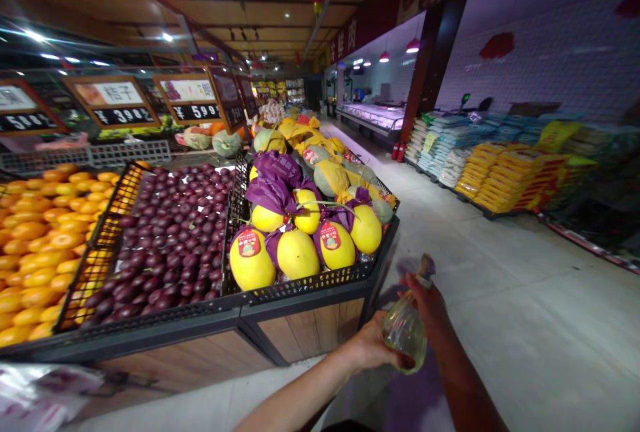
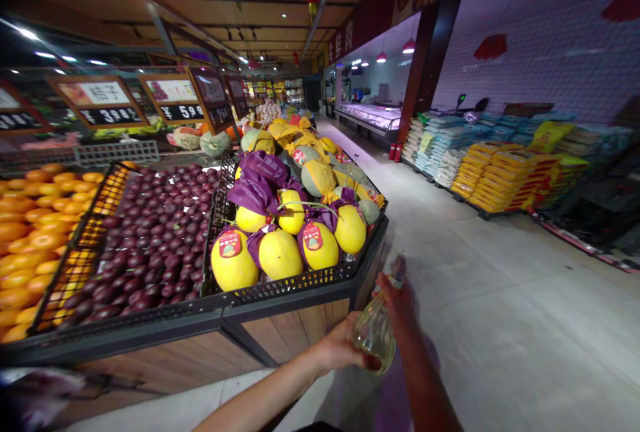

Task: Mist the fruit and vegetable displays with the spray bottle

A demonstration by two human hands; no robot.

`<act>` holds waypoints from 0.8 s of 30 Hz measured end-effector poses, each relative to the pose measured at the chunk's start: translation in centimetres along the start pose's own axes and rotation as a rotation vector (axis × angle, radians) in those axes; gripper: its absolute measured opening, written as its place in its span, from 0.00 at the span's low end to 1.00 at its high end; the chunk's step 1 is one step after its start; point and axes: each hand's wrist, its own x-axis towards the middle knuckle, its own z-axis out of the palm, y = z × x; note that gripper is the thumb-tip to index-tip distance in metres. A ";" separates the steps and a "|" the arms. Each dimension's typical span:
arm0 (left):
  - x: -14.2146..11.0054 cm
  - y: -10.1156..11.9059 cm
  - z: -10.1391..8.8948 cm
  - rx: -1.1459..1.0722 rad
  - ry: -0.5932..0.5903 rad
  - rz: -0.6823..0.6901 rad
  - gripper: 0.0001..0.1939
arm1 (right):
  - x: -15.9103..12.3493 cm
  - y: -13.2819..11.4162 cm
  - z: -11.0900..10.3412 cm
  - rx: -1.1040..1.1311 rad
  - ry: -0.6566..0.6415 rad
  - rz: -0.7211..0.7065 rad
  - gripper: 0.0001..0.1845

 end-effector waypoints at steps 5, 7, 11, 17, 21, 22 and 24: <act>1.4 0.1 0.2 -0.008 0.060 0.064 0.38 | 1.3 -1.5 -0.2 0.056 -0.054 0.061 0.38; 0.4 -0.2 -0.4 -0.024 0.170 0.101 0.41 | 1.1 -2.2 1.6 0.070 -0.145 0.031 0.34; -3.2 -0.9 -2.2 -0.087 0.345 0.185 0.47 | -1.3 -3.0 6.2 0.074 -0.357 -0.056 0.33; -11.0 -0.7 -4.9 -0.088 0.542 0.244 0.57 | -7.0 -1.9 12.0 0.078 -0.579 -0.031 0.42; -16.2 -1.3 -7.4 -0.012 0.651 0.185 0.57 | -11.0 -0.1 15.5 0.061 -0.605 -0.043 0.42; -17.4 -1.5 -8.2 0.009 0.675 0.176 0.56 | -12.1 0.3 16.5 0.062 -0.590 -0.047 0.42; -19.9 -1.8 -10.1 0.042 0.708 0.175 0.56 | -14.2 1.0 18.8 0.064 -0.568 -0.060 0.41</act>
